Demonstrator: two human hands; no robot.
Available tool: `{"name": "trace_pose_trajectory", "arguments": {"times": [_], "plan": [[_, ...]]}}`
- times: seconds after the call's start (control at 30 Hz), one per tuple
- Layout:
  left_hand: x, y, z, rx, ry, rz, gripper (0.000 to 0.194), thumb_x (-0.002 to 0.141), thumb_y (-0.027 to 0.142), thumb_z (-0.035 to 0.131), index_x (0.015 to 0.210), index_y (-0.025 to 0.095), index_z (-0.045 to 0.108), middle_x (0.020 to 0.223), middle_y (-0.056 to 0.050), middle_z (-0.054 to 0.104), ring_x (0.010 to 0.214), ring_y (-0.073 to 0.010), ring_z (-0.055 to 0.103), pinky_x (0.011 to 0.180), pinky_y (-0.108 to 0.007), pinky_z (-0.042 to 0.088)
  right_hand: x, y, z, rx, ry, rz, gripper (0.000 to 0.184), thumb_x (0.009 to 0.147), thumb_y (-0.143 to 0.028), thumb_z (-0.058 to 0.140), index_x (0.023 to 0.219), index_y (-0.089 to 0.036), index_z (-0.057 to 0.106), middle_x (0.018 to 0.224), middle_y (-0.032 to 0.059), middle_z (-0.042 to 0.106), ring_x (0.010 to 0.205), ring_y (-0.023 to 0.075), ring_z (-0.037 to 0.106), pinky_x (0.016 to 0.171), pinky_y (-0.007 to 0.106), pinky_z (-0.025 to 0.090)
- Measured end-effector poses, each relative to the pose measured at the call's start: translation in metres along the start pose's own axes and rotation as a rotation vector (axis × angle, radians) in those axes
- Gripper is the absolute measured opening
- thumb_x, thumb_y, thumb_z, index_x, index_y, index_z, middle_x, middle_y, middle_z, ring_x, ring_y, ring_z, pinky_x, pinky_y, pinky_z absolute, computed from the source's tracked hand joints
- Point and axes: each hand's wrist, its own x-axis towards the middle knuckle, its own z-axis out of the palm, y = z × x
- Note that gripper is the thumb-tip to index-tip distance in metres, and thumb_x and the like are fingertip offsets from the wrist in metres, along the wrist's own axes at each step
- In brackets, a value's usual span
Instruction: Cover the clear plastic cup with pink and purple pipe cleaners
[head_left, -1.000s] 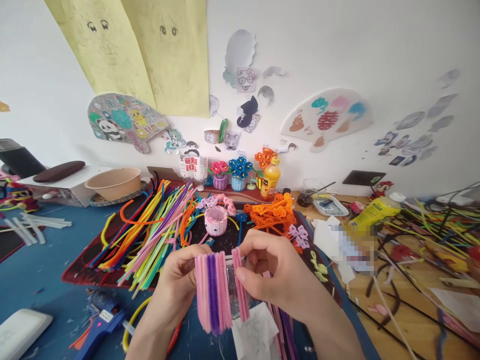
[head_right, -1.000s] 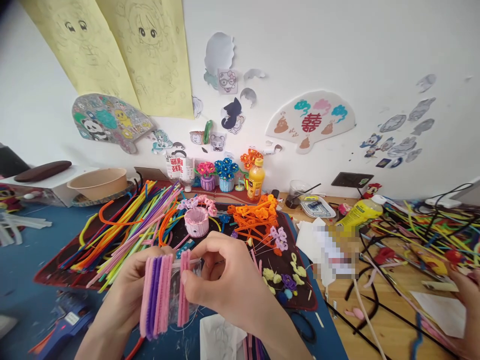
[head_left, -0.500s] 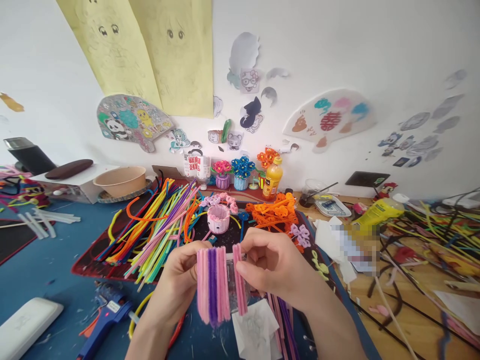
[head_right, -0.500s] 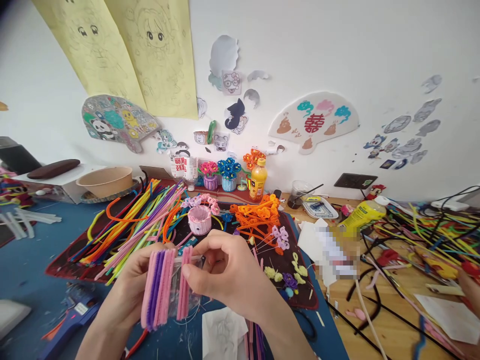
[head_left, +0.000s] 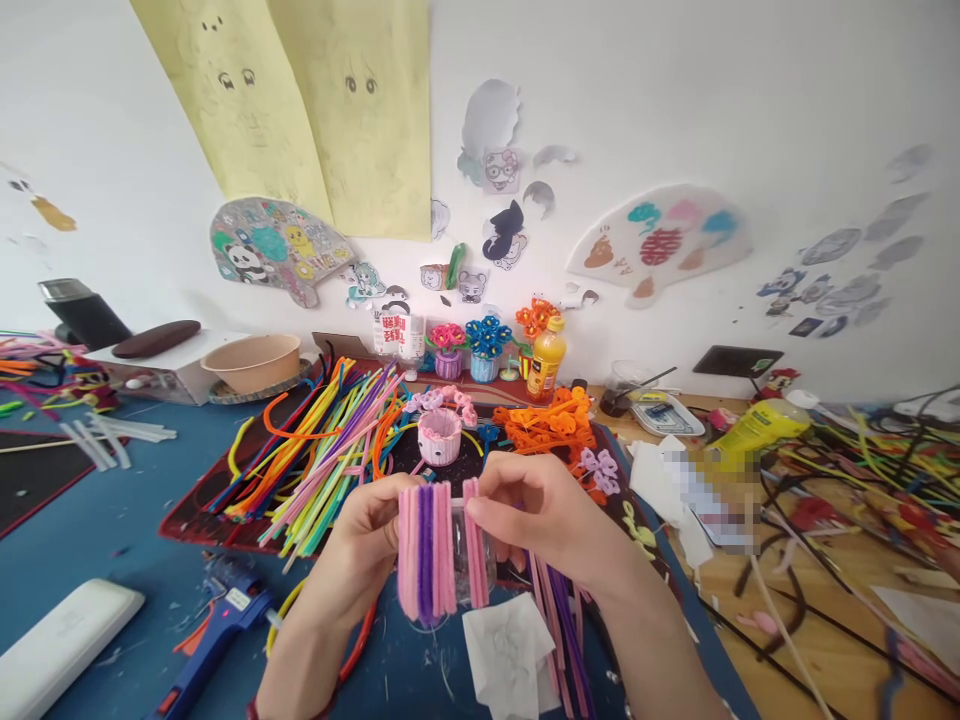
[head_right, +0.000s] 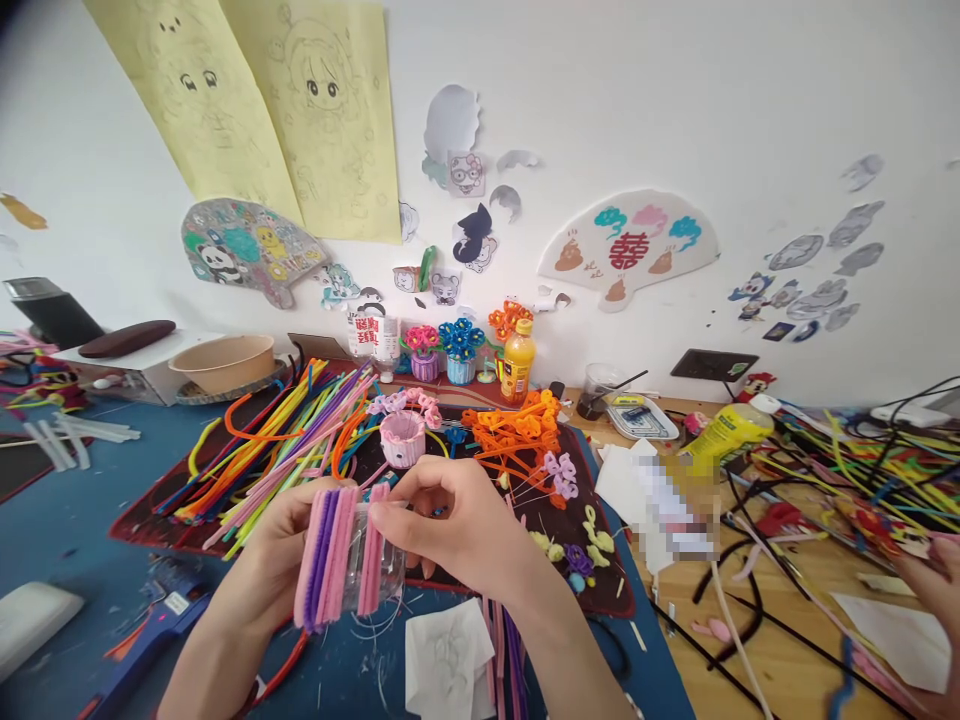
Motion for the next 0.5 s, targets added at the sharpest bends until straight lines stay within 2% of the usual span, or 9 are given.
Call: {"name": "trace_pose_trajectory", "arguments": {"times": [0.3, 0.5], "plan": [[0.004, -0.003, -0.002, 0.005, 0.003, 0.043, 0.028, 0.061, 0.034, 0.091, 0.077, 0.017, 0.075, 0.074, -0.001, 0.064, 0.064, -0.0112, 0.054, 0.057, -0.018, 0.044, 0.010, 0.008, -0.007, -0.020, -0.029, -0.037, 0.041, 0.081, -0.056, 0.073, 0.076, -0.016, 0.064, 0.070, -0.0037, 0.053, 0.051, 0.0073, 0.052, 0.045, 0.019, 0.042], [0.006, -0.005, -0.004, 0.045, 0.011, 0.053, 0.026, 0.066, 0.036, 0.088, 0.083, 0.019, 0.076, 0.079, -0.002, 0.064, 0.075, -0.0149, 0.057, 0.063, -0.019, 0.044, 0.015, 0.008, -0.013, -0.012, -0.055, -0.049, 0.050, 0.089, -0.063, 0.059, 0.069, -0.017, 0.057, 0.058, -0.0039, 0.052, 0.049, 0.0089, 0.051, 0.046, 0.020, 0.043]]}}
